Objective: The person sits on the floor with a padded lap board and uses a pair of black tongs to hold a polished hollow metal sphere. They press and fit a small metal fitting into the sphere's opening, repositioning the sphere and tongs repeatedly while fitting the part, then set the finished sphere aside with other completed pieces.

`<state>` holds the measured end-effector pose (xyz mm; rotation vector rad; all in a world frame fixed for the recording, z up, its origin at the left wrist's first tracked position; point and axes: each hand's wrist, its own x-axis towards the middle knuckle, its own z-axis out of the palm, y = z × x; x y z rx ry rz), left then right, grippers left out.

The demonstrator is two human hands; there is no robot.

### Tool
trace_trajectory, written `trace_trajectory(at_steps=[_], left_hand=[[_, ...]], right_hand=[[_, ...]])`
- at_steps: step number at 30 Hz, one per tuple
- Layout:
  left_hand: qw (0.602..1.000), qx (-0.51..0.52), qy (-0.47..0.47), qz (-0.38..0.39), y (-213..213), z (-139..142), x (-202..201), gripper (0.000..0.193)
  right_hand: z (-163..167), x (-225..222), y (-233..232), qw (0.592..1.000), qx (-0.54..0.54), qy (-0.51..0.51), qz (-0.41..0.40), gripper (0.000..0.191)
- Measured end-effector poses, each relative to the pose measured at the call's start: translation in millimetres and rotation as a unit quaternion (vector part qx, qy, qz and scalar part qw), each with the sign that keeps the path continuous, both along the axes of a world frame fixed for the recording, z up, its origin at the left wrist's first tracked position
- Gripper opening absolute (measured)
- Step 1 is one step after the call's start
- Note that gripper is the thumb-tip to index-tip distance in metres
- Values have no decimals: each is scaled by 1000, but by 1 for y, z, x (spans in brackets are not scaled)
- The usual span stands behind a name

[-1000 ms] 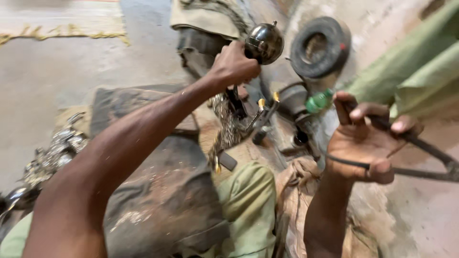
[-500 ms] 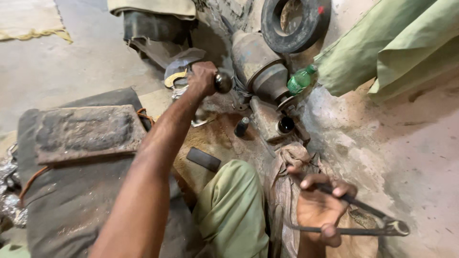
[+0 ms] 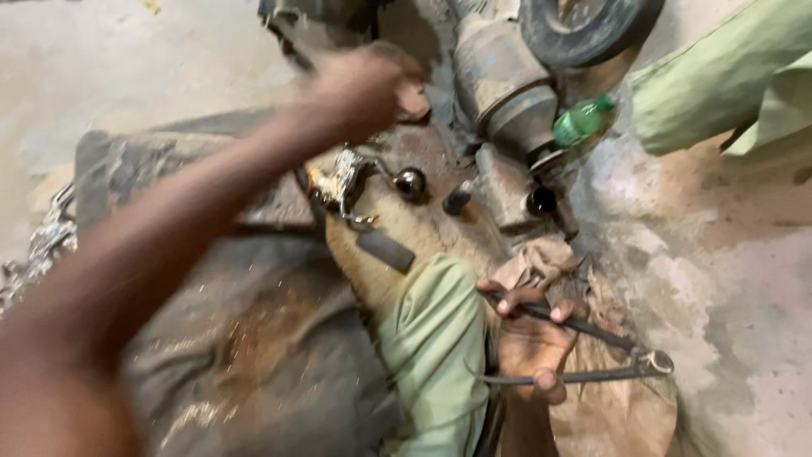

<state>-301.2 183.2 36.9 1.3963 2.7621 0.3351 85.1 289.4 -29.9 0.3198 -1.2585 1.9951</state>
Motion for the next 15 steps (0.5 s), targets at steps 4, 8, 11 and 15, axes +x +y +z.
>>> trace_trajectory(at_steps=[4,8,11,15], left_hand=[[972,78,47,216,-248,3,13,42],[948,-30,89,303,-438,-108,41,65],[949,-208,47,232,-490,-209,89,60],[992,-53,33,108,-478,-281,115,59]], right_hand=[[10,7,-16,1000,2,9,21,56],[25,16,-39,1000,6,3,27,59],[34,18,-58,999,18,6,29,58],[41,23,-75,999,35,-12,31,58]])
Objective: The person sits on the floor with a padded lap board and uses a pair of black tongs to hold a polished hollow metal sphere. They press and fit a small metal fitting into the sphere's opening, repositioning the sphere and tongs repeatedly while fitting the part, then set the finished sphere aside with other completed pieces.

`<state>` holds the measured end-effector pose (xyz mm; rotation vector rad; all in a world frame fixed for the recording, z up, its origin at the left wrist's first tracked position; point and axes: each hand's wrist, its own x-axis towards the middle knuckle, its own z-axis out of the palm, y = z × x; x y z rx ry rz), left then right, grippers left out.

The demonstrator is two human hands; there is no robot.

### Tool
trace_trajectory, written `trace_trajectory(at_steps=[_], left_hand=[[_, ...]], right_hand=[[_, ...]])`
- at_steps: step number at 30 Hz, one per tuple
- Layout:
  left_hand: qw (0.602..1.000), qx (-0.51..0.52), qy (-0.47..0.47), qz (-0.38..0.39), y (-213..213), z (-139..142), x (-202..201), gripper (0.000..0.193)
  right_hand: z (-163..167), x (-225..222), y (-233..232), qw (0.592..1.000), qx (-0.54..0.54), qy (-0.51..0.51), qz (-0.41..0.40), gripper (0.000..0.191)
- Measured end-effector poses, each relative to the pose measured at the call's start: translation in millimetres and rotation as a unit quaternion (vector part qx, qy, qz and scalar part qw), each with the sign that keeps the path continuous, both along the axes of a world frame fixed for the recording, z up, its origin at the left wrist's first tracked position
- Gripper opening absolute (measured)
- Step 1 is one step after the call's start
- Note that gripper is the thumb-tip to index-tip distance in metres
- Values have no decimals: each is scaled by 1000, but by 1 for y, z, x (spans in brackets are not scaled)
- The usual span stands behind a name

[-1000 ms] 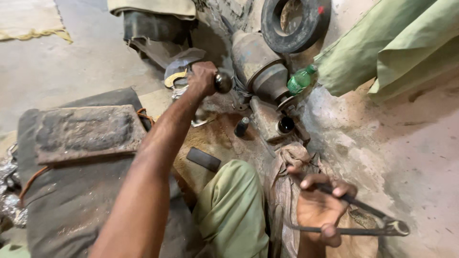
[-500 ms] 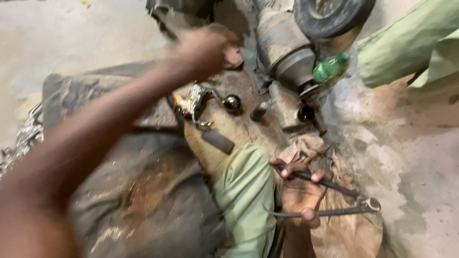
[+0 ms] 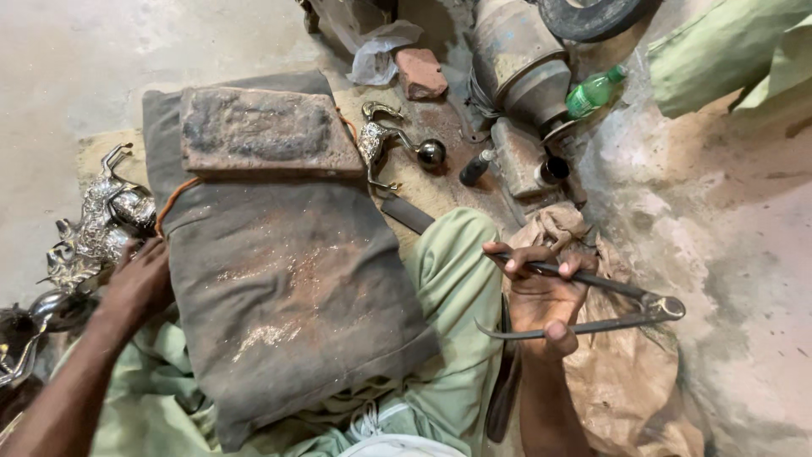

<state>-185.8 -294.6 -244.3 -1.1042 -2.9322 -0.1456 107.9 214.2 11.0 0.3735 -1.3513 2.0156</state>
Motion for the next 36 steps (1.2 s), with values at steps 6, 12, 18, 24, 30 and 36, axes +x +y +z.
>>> trace_trajectory(at_steps=[6,12,18,24,30,36], left_hand=[[994,-107,31,-1,19,-6,-5,48],[986,-151,63,43,17,-3,-3,35],[982,81,55,160,1,46,-4,23],[862,415,-102,273,-61,85,-27,19],[760,496,-201,370,-75,134,-42,36],[805,479,-137,321,-34,239,-8,59]], right_hand=[[-1,9,2,1000,18,2,-17,54],[-10,16,11,1000,5,-17,-22,55],[-15,17,20,999,-28,-25,-5,56],[-12,11,18,999,-34,-20,14,55],[-5,5,9,999,-23,-17,26,57],[0,2,10,999,2,15,29,54]])
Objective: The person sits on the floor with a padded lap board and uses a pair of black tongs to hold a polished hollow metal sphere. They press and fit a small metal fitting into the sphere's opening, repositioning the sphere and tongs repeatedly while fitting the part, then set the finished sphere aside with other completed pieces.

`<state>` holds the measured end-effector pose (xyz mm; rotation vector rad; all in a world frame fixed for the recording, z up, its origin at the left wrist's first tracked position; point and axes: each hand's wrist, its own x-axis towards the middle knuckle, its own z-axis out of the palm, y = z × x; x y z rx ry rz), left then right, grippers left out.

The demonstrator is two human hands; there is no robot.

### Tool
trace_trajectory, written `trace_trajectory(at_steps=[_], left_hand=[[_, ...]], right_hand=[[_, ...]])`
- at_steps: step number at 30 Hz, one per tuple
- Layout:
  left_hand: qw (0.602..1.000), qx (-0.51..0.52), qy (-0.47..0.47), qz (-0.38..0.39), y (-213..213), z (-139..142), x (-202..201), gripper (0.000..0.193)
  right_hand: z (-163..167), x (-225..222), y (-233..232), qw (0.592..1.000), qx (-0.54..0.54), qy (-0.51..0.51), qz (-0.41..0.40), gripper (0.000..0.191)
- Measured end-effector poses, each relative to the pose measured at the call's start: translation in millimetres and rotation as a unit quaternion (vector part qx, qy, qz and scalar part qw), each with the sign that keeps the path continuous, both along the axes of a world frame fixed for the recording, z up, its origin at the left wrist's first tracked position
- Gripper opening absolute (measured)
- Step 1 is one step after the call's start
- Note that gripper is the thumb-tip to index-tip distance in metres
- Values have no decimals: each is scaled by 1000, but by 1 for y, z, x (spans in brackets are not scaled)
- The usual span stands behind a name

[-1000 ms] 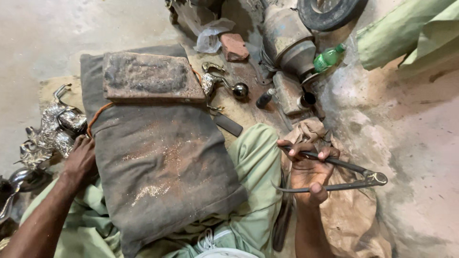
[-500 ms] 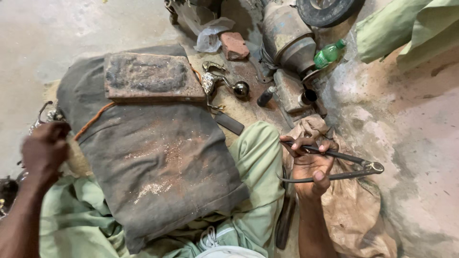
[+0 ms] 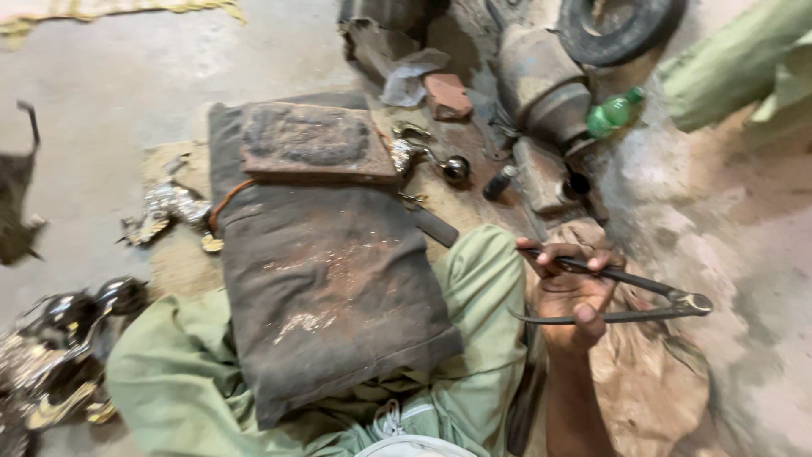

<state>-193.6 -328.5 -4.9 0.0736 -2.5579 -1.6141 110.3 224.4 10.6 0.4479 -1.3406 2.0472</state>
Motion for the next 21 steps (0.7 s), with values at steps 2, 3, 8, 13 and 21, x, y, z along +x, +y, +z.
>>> trace_trajectory(at_steps=[2,3,8,13,21], left_hand=[[998,-35,43,-17,0,51,10,66],[996,-52,66,-27,1,77,15,70],[986,-77,127,-81,57,167,70,90],[962,113,68,-239,173,199,139,105],[935,138,82,-316,245,189,201,81]], right_hand=[[8,-6,-2,1000,5,17,9,52],[16,-11,-4,999,3,31,11,51],[83,-33,-36,992,66,101,42,63],[159,-43,-90,970,150,183,47,66],[199,-72,-98,928,295,210,88,77]])
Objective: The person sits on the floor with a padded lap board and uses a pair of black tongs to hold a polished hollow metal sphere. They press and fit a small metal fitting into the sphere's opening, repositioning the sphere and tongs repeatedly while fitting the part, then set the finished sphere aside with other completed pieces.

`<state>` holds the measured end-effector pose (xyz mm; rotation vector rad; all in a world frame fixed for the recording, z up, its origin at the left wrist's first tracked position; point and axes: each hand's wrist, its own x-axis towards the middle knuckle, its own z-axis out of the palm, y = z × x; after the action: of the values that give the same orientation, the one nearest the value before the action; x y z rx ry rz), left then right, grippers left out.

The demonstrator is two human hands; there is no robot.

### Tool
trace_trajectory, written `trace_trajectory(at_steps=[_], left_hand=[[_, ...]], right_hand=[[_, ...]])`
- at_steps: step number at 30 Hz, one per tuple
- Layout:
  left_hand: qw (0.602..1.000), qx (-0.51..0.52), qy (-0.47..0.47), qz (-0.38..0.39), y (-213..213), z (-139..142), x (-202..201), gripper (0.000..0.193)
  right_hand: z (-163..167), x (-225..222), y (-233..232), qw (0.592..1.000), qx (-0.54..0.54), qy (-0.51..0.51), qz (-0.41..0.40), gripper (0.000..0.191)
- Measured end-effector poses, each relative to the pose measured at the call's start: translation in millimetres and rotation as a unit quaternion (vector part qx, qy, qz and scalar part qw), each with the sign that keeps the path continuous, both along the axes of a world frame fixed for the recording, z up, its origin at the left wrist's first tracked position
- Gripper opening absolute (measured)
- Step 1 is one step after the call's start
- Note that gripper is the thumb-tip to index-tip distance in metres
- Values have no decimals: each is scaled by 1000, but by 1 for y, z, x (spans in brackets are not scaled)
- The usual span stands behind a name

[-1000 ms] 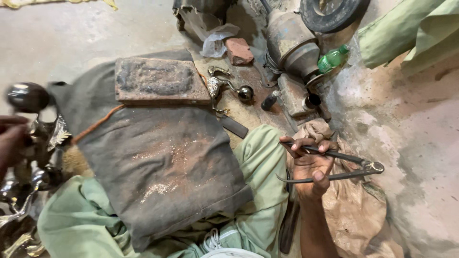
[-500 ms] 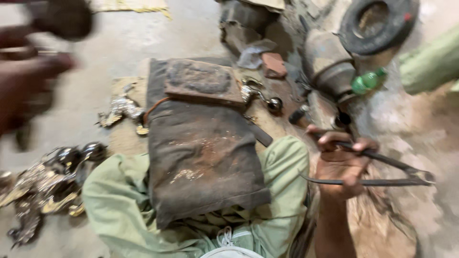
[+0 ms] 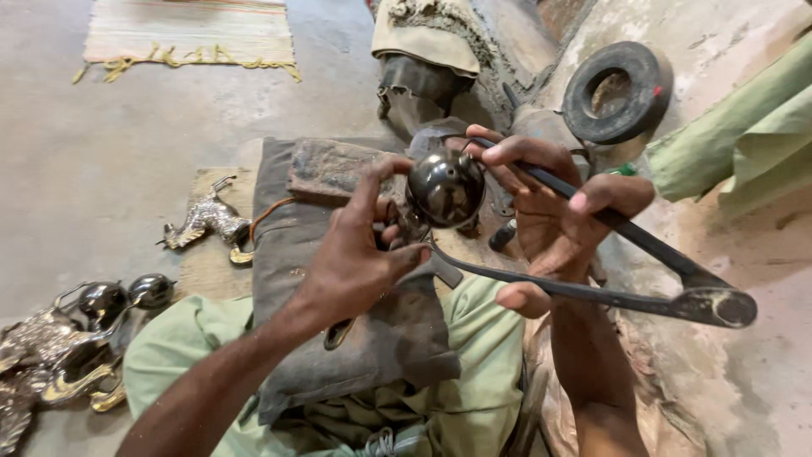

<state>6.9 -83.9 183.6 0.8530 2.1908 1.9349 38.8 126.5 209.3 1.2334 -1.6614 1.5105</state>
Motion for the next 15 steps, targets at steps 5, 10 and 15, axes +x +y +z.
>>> trace_trajectory(at_steps=[5,10,15], left_hand=[[1000,22,7,2,-3,-14,-3,78],[999,37,-8,-6,-10,-16,-4,76],[998,53,-17,-18,-14,-14,-6,76]], right_hand=[[-12,-1,5,1000,-11,-18,-4,74],[-13,-4,0,1000,1,-8,-15,71],[-10,-6,-7,999,13,6,-33,72]])
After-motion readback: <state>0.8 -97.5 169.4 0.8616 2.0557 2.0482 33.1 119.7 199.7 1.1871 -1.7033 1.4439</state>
